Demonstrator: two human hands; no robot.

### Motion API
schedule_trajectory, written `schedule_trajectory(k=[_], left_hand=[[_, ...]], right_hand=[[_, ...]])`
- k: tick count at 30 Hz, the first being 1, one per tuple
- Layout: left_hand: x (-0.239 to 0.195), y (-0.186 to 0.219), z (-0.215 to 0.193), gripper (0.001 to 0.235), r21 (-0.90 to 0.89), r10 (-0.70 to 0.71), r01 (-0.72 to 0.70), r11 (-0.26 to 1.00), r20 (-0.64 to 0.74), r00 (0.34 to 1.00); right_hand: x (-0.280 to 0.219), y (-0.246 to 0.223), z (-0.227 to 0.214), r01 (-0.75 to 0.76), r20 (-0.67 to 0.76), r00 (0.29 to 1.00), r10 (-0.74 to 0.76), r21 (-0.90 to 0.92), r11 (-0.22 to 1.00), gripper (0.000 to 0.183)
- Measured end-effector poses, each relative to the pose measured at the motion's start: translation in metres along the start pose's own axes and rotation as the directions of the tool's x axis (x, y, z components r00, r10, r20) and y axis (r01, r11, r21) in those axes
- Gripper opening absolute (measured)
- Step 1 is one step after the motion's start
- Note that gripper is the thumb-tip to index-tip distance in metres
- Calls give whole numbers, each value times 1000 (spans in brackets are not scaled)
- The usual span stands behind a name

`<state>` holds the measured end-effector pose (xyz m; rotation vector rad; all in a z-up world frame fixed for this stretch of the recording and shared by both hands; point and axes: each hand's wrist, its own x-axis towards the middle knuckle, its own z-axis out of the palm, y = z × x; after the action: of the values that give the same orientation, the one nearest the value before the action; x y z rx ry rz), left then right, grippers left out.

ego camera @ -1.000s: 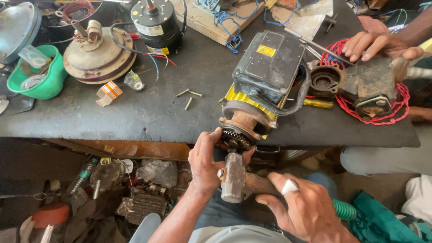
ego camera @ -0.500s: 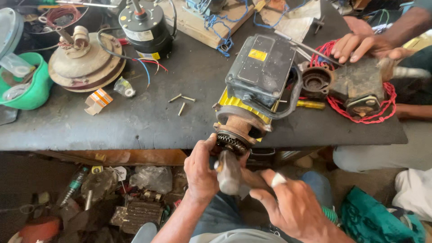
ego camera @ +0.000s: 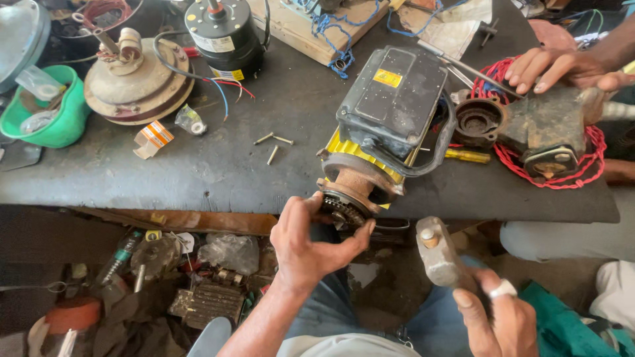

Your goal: The person disassembles a yellow electric motor by removing bolts and detaching a metal housing. They then use a screwdriver and hammer to adjust a bearing on the motor shaft while another person assists by holding the motor steady.

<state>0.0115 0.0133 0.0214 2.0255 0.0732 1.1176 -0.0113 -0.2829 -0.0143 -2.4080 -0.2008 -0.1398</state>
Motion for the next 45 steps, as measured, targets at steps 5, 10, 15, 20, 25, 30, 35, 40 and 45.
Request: schedule_trajectory(k=[5, 10, 15, 20, 25, 30, 35, 40, 45], left_hand=[[-11, -1, 16, 61, -377, -639, 688, 620, 265, 722], [-14, -1, 17, 87, -400, -737, 909, 116, 579, 348], [-18, 12, 2, 74, -306, -420, 455, 836, 175, 890], [-11, 15, -7, 72, 138, 133, -142, 980, 71, 989], [-6, 10, -1, 69, 37, -191, 188, 981, 88, 978], [-15, 8, 5, 80, -35, -175, 178, 983, 87, 981], [-22, -2, 2, 78, -40, -13, 16, 999, 62, 998], [-23, -14, -1, 75, -108, 19, -11, 994, 75, 997], [-24, -16, -6, 74, -90, 10, -1, 996, 100, 995]], right_hand=[[-9, 25, 15, 196, -81, 977, -195, 0, 981, 38], [-13, 28, 17, 68, -18, 998, -67, 77, 995, 39], [-7, 30, 4, 89, -43, 995, -89, 12, 996, 37], [-2, 39, -2, 124, -37, 992, -123, 15, 992, 34], [-13, 25, 10, 314, -151, 928, -341, -181, 932, 31], [-19, -9, 16, 183, -33, 983, -183, 12, 983, 41], [-8, -43, 29, 0, 201, 979, -25, 123, 992, 43], [3, -67, 31, 221, 207, 947, -247, 139, 965, 43], [15, -74, 41, 362, 169, 900, -401, 221, 906, 38]])
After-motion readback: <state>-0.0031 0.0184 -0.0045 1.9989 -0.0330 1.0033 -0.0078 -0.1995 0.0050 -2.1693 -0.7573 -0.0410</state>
